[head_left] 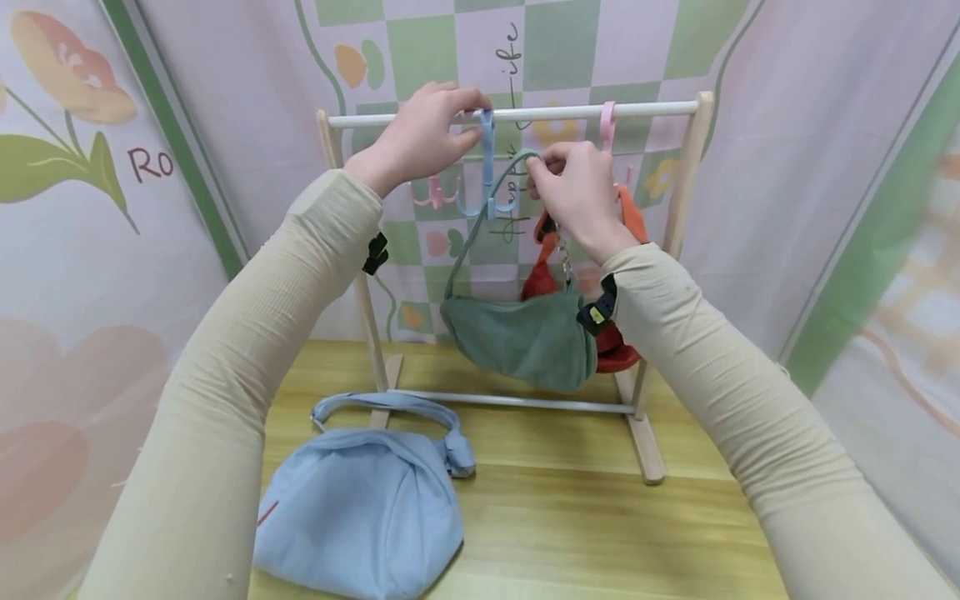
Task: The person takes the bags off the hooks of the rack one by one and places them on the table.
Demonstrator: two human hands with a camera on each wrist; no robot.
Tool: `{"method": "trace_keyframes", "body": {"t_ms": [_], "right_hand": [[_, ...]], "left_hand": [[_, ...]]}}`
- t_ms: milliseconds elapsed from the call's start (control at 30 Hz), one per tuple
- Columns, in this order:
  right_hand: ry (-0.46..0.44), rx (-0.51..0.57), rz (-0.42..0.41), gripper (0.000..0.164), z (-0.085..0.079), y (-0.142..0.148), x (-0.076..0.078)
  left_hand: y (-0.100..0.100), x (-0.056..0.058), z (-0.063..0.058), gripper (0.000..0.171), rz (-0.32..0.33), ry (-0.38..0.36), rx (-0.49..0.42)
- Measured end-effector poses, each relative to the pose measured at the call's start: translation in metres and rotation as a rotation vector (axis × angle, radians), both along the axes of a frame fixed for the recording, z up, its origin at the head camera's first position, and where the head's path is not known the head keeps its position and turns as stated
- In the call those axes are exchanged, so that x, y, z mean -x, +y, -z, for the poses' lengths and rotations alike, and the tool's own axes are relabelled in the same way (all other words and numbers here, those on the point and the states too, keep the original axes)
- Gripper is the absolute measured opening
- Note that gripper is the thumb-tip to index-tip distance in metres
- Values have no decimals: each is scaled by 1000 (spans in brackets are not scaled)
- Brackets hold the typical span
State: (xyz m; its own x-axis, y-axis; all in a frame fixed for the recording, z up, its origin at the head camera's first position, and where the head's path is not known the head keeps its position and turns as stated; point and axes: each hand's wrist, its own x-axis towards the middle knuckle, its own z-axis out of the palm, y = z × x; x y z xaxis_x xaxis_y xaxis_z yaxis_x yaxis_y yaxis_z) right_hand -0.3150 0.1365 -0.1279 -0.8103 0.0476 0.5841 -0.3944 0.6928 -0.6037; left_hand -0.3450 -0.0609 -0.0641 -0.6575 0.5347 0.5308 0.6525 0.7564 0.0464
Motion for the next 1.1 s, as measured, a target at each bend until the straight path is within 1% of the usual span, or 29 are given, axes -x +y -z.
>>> {"method": "trace_keyframes", "body": {"t_ms": [233, 433, 633, 700, 833, 1100], "right_hand": [[31, -5, 35, 33, -4, -1, -2], [48, 7, 10, 31, -7, 0, -4], [103, 22, 3, 29, -8, 2, -8], [106, 13, 16, 29, -9, 3, -10], [91, 21, 15, 30, -10, 5, -13], [126, 45, -2, 29, -11, 8, -21]], "left_hand": [[2, 1, -1, 36, -3, -4, 9], [1, 2, 0, 36, -8, -16, 1], [0, 2, -1, 36, -3, -14, 16], [0, 1, -2, 37, -6, -17, 26], [-2, 1, -4, 37, -7, -27, 38], [-3, 3, -6, 37, -1, -33, 58]]}}
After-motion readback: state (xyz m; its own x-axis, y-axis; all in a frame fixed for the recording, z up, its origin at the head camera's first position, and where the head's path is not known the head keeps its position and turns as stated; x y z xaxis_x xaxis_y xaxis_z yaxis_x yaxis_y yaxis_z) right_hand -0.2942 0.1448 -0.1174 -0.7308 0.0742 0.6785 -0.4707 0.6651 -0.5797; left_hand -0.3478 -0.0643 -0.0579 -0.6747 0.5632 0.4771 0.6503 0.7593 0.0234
